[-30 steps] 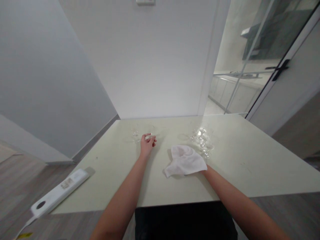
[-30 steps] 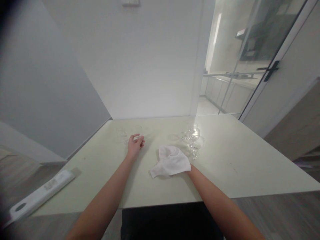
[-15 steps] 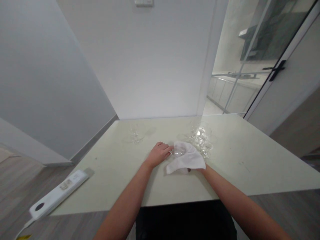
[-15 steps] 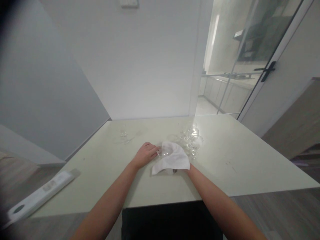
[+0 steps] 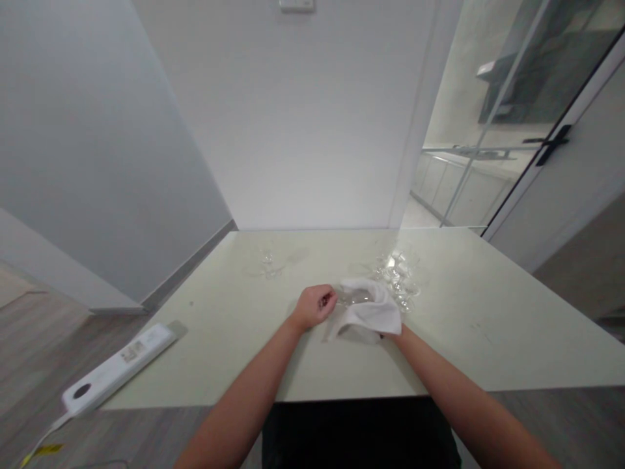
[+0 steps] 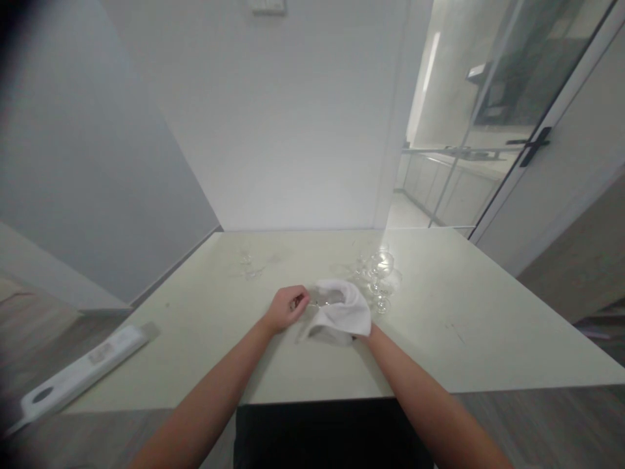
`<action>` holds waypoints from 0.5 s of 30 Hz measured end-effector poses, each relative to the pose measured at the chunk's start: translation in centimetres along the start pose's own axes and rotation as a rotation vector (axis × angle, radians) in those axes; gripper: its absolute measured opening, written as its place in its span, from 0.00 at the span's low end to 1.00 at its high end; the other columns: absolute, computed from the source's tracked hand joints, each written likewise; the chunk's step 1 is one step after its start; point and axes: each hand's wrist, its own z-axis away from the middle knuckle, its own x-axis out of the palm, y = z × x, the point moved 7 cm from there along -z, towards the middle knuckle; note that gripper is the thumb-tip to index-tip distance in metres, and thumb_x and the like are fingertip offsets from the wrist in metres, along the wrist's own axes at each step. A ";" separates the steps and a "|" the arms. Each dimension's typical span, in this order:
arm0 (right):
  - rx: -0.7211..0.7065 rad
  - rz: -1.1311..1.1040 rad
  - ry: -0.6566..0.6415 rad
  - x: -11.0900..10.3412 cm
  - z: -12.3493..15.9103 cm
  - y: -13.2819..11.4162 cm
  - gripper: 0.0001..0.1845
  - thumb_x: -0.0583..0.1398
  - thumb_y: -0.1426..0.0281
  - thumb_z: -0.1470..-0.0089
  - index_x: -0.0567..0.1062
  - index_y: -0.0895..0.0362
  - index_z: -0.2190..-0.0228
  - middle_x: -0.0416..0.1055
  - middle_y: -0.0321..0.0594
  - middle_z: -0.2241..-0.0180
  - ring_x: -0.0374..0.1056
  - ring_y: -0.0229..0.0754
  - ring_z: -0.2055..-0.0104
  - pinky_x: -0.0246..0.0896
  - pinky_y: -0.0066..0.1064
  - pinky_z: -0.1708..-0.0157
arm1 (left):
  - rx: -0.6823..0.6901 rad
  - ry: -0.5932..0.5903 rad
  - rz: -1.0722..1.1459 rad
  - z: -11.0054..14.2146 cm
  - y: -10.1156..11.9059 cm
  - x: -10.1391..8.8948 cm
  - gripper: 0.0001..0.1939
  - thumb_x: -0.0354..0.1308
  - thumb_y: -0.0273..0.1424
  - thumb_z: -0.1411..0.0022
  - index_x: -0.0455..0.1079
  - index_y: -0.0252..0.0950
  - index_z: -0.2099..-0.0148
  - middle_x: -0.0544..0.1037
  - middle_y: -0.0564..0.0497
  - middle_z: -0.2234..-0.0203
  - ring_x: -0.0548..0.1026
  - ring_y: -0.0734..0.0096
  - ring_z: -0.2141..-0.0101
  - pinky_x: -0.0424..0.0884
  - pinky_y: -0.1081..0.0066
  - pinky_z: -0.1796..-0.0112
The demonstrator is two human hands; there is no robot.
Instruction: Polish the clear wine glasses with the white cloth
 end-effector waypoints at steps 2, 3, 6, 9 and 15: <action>-0.136 0.043 -0.067 0.9 -0.1 -2.2 0.33 0.73 0.67 0.63 0.76 0.56 0.52 0.74 0.46 0.48 0.68 0.54 0.44 0.59 0.44 0.41 | -0.118 0.008 0.167 -0.1 -1.2 0.3 0.18 0.50 0.42 0.35 0.70 0.36 0.70 0.66 0.54 0.83 0.64 0.73 0.79 0.61 0.73 0.74; -0.177 0.056 -0.083 1.1 -0.1 -2.9 0.33 0.72 0.67 0.62 0.75 0.56 0.51 0.73 0.47 0.47 0.67 0.54 0.44 0.57 0.46 0.40 | -0.158 0.011 0.234 -0.2 -1.6 0.4 0.19 0.48 0.42 0.34 0.69 0.36 0.70 0.65 0.55 0.83 0.63 0.74 0.80 0.60 0.74 0.75; -0.176 0.002 -0.074 0.9 -0.2 -3.4 0.28 0.70 0.66 0.56 0.76 0.53 0.52 0.74 0.46 0.48 0.69 0.54 0.45 0.60 0.47 0.42 | -0.136 0.052 0.271 -0.1 -1.3 0.1 0.17 0.51 0.45 0.36 0.70 0.36 0.63 0.71 0.53 0.77 0.65 0.74 0.77 0.62 0.74 0.74; -0.140 -0.093 0.020 -0.3 -0.2 -2.8 0.19 0.68 0.65 0.53 0.77 0.52 0.57 0.77 0.44 0.54 0.73 0.53 0.51 0.65 0.44 0.48 | -0.040 0.093 0.121 0.2 0.0 -0.4 0.19 0.60 0.44 0.43 0.69 0.38 0.54 0.74 0.50 0.67 0.68 0.72 0.73 0.64 0.72 0.69; -0.182 0.030 -0.038 0.6 0.3 -2.9 0.28 0.70 0.66 0.57 0.75 0.53 0.51 0.74 0.45 0.49 0.69 0.52 0.47 0.61 0.45 0.43 | -0.131 0.150 0.132 -0.2 -1.3 -0.1 0.14 0.51 0.42 0.35 0.69 0.37 0.65 0.69 0.54 0.77 0.66 0.72 0.74 0.62 0.72 0.70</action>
